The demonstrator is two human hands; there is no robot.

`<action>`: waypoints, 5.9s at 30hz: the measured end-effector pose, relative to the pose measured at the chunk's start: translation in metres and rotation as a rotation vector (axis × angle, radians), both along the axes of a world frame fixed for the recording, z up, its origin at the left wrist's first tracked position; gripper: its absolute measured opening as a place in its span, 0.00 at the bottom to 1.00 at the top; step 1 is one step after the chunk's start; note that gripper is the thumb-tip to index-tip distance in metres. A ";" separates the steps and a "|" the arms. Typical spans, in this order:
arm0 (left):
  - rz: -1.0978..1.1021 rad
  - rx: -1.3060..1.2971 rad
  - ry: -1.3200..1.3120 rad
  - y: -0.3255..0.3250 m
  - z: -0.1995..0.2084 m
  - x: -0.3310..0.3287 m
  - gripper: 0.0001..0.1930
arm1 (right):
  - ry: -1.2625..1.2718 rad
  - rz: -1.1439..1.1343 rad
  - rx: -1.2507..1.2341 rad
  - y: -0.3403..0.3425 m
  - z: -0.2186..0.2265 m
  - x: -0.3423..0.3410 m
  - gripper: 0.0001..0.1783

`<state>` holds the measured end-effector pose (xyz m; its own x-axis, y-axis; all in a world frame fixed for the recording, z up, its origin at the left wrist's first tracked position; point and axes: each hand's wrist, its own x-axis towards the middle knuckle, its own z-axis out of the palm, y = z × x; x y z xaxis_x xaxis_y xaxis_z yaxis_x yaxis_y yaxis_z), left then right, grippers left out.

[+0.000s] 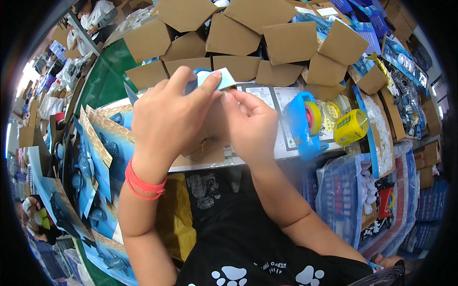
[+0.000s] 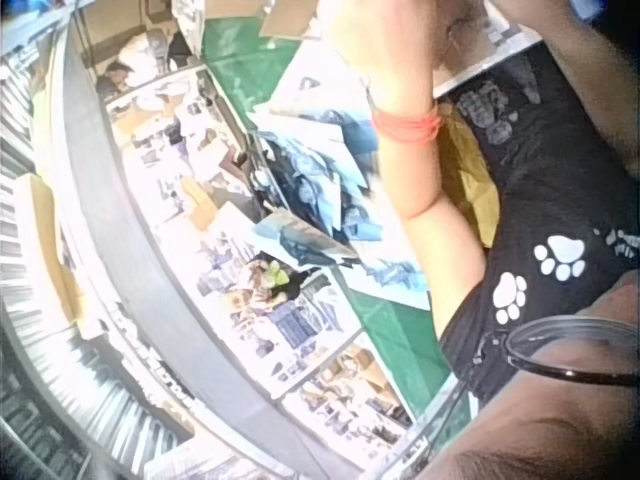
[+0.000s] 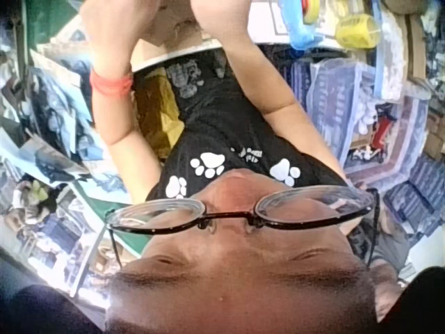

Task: The person assembles small cardboard boxes by folding flaps and sealing them with tape. They place a blue whale-shaped item and a white remote control into each box, then close and tape the boxes shut. The process is repeated multiple times.

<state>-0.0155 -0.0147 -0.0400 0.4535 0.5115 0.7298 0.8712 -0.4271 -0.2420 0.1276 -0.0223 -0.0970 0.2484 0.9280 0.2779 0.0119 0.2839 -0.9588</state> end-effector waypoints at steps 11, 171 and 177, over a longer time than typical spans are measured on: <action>-0.058 0.205 0.069 0.022 -0.009 -0.006 0.20 | -0.558 -0.096 0.635 0.020 0.015 0.041 0.20; -0.414 -0.836 -0.171 0.048 -0.037 0.060 0.23 | -0.626 0.108 0.076 -0.012 -0.060 0.113 0.07; -0.301 -1.288 -0.375 0.085 -0.060 0.077 0.51 | -0.268 -0.018 -0.281 0.009 -0.125 0.125 0.04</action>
<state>0.0612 0.0704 -0.1002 0.5493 0.8319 -0.0784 0.6303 -0.3510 0.6925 0.2522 -0.0136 -0.2220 0.2187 0.9732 0.0706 0.2757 0.0077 -0.9612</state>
